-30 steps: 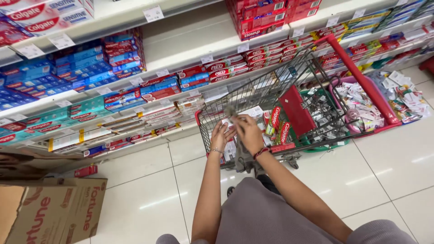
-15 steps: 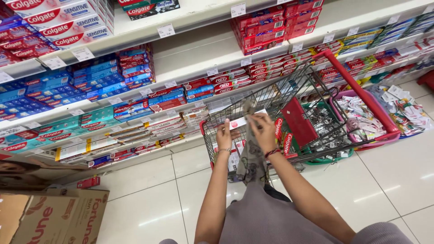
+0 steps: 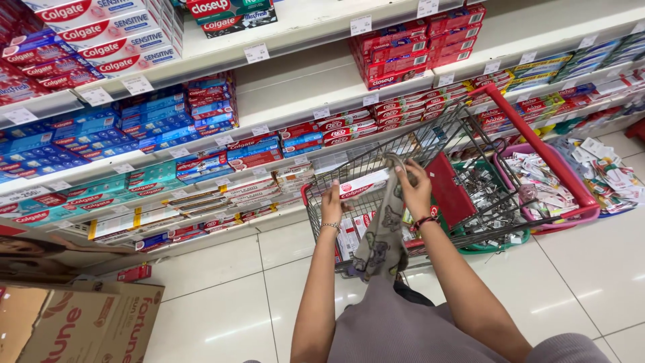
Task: Picking up and inspecting different brands of toothpaste from a shelf in a store and placing some in a cart.
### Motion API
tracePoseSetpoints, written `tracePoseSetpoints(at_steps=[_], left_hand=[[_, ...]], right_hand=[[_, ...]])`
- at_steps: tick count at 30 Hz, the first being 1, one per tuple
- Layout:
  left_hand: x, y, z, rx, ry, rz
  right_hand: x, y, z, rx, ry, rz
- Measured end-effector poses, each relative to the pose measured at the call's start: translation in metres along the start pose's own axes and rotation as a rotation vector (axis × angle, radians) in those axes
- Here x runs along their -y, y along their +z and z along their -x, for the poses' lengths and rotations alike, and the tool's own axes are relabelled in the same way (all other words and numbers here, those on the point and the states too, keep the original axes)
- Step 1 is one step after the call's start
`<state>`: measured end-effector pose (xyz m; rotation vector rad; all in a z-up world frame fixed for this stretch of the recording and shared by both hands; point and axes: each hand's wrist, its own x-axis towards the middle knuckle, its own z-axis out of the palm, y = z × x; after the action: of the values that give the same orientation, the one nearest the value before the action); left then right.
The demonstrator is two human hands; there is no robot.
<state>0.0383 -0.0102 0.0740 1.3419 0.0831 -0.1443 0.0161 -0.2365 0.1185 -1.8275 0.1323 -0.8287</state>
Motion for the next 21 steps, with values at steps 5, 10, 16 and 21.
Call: tracePoseSetpoints(at_steps=[5,10,16,21], left_hand=[[-0.003,-0.003,0.004,0.033,-0.192,0.119],[-0.015,0.006,0.015,0.14,-0.245,0.028],[0.008,0.014,0.002,0.068,-0.143,0.028],[0.021,0.019,-0.007,-0.081,-0.081,-0.066]], right_hand=[[-0.021,0.006,0.001,0.204,0.357,-0.204],[-0.013,0.009,0.007,0.167,0.403,-0.185],[-0.007,0.03,0.035,-0.013,0.008,0.013],[0.052,0.04,0.068,0.297,-0.302,0.063]])
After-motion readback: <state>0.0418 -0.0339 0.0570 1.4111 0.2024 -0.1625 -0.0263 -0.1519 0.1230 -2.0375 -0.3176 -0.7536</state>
